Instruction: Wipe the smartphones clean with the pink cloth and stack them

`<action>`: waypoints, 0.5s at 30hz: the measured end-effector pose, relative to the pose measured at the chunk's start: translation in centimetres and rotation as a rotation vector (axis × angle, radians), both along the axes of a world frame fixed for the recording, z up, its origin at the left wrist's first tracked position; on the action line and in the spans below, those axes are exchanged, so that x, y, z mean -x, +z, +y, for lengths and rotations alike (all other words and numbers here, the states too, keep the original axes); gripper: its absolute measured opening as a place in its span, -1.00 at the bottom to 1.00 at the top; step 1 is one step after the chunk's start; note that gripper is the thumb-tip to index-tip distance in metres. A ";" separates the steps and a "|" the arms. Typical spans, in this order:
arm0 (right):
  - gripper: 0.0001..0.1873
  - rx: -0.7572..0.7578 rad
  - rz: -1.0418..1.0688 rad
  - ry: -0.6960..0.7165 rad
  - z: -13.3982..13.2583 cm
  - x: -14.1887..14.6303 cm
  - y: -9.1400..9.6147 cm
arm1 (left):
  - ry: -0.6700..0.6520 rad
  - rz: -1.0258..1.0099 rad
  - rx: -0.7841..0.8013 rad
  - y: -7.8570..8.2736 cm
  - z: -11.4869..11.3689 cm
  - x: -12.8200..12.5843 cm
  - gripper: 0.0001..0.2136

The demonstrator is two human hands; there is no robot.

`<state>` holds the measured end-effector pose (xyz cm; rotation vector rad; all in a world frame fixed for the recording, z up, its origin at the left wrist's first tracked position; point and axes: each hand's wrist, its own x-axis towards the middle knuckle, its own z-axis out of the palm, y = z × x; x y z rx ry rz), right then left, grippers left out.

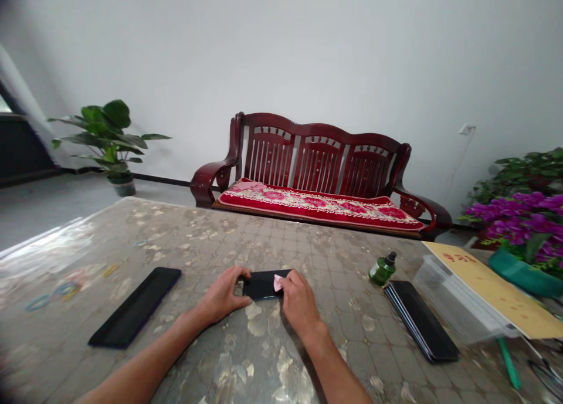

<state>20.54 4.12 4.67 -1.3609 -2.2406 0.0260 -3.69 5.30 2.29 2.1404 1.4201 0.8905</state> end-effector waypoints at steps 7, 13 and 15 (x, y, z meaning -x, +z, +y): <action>-0.67 -0.064 0.029 -0.098 -0.3 -1.4 -1.1 | -0.003 -0.011 -0.015 0.0 0.1 0.1 -0.65; -0.70 -0.082 0.008 -0.010 -1.2 0.0 -0.8 | 0.005 -0.005 -0.007 -0.2 0.1 0.2 -0.65; -0.69 -0.093 0.008 -0.069 -0.8 -0.5 -0.9 | 0.004 -0.005 0.000 -0.1 0.1 0.2 -0.66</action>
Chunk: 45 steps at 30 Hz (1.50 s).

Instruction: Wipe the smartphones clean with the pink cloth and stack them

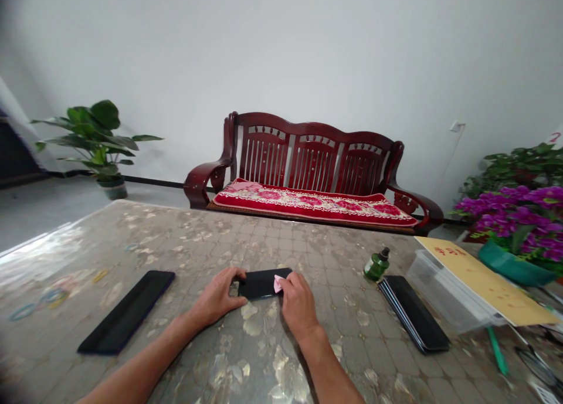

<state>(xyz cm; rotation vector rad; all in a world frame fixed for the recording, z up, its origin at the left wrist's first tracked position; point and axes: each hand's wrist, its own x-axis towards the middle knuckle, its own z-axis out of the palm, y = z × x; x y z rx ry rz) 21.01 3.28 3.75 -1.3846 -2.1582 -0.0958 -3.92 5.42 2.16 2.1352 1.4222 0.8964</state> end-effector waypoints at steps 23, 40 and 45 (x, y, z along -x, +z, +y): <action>-0.67 0.004 0.013 -0.005 -0.1 0.4 -0.4 | 0.024 0.016 0.011 0.7 -0.4 -0.4 -0.66; -0.71 0.041 0.030 0.177 -1.2 1.7 0.4 | 0.028 0.002 0.006 0.7 -0.6 -0.4 -0.68; -0.71 0.043 0.017 0.244 -0.9 1.6 0.5 | 0.022 -0.002 0.002 0.7 -0.6 -0.4 -0.67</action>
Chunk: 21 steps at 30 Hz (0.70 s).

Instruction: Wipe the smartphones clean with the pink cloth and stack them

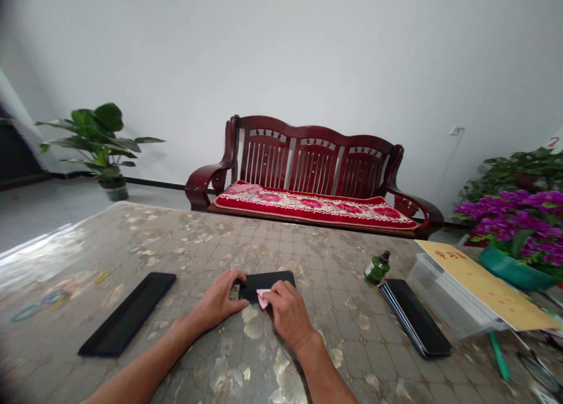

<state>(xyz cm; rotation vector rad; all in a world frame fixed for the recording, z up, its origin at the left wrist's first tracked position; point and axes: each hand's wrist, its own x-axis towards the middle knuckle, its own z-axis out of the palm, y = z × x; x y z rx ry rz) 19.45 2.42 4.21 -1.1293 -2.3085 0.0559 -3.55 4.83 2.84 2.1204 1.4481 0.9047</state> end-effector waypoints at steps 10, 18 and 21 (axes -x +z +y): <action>-0.72 -0.055 -0.004 -0.135 0.4 -1.3 -0.6 | 0.013 0.019 -0.024 -0.3 0.1 -0.1 -0.68; -0.79 -0.078 -0.067 0.000 -0.2 0.6 0.2 | 0.013 0.017 -0.024 -0.1 0.0 -0.1 -0.68; -0.77 -0.087 -0.050 -0.058 0.6 -1.1 0.1 | 0.021 0.025 -0.006 0.1 -0.1 -0.1 -0.68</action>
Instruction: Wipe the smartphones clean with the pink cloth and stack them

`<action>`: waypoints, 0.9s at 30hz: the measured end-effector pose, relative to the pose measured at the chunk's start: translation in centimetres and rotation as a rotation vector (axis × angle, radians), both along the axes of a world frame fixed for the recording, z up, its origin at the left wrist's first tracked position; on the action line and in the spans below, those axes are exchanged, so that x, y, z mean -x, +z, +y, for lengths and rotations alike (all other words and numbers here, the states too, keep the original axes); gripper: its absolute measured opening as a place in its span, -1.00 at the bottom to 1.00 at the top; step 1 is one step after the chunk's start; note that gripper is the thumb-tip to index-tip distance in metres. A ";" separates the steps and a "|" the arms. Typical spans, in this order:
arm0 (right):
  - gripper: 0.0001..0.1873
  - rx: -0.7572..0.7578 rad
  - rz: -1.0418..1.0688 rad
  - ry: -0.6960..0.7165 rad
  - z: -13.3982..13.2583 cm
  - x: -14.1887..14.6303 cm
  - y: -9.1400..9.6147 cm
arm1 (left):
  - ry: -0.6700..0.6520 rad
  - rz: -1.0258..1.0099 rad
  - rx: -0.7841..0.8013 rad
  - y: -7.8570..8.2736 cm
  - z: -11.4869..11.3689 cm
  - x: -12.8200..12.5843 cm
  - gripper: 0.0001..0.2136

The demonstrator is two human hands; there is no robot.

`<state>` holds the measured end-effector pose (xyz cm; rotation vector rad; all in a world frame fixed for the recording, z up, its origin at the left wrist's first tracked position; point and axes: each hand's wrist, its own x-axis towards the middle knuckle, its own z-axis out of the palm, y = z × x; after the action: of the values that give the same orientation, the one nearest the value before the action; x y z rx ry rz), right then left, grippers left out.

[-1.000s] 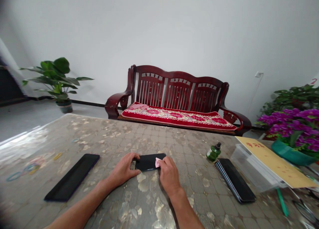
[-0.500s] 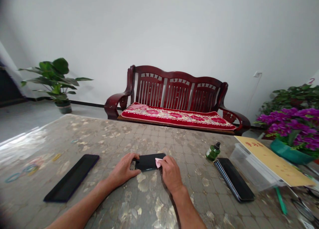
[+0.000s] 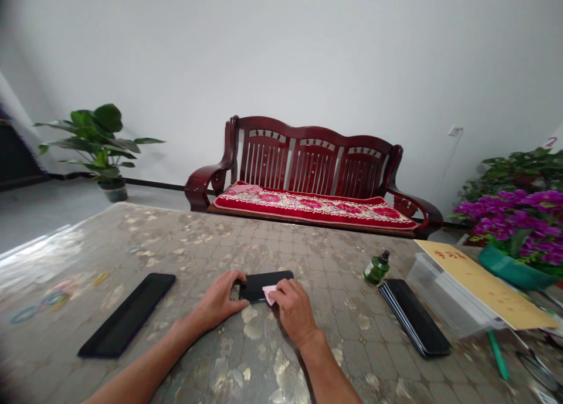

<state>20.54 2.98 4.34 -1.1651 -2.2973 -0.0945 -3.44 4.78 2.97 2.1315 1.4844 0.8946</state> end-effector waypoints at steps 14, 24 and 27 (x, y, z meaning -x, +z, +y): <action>-0.81 -0.035 0.016 0.054 0.1 0.2 -0.7 | 0.005 -0.010 -0.012 -0.4 0.2 0.0 -0.68; -0.74 0.015 0.037 0.048 -0.4 -0.2 -0.4 | -0.010 -0.037 0.004 -0.6 0.4 0.2 -0.67; -0.73 0.021 0.056 0.042 -0.1 -0.3 -0.5 | -0.021 -0.049 0.008 -0.7 0.5 0.3 -0.66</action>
<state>20.79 2.90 3.82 -1.1149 -2.2775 -0.0216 -3.76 5.23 2.23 2.0999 1.4370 0.9251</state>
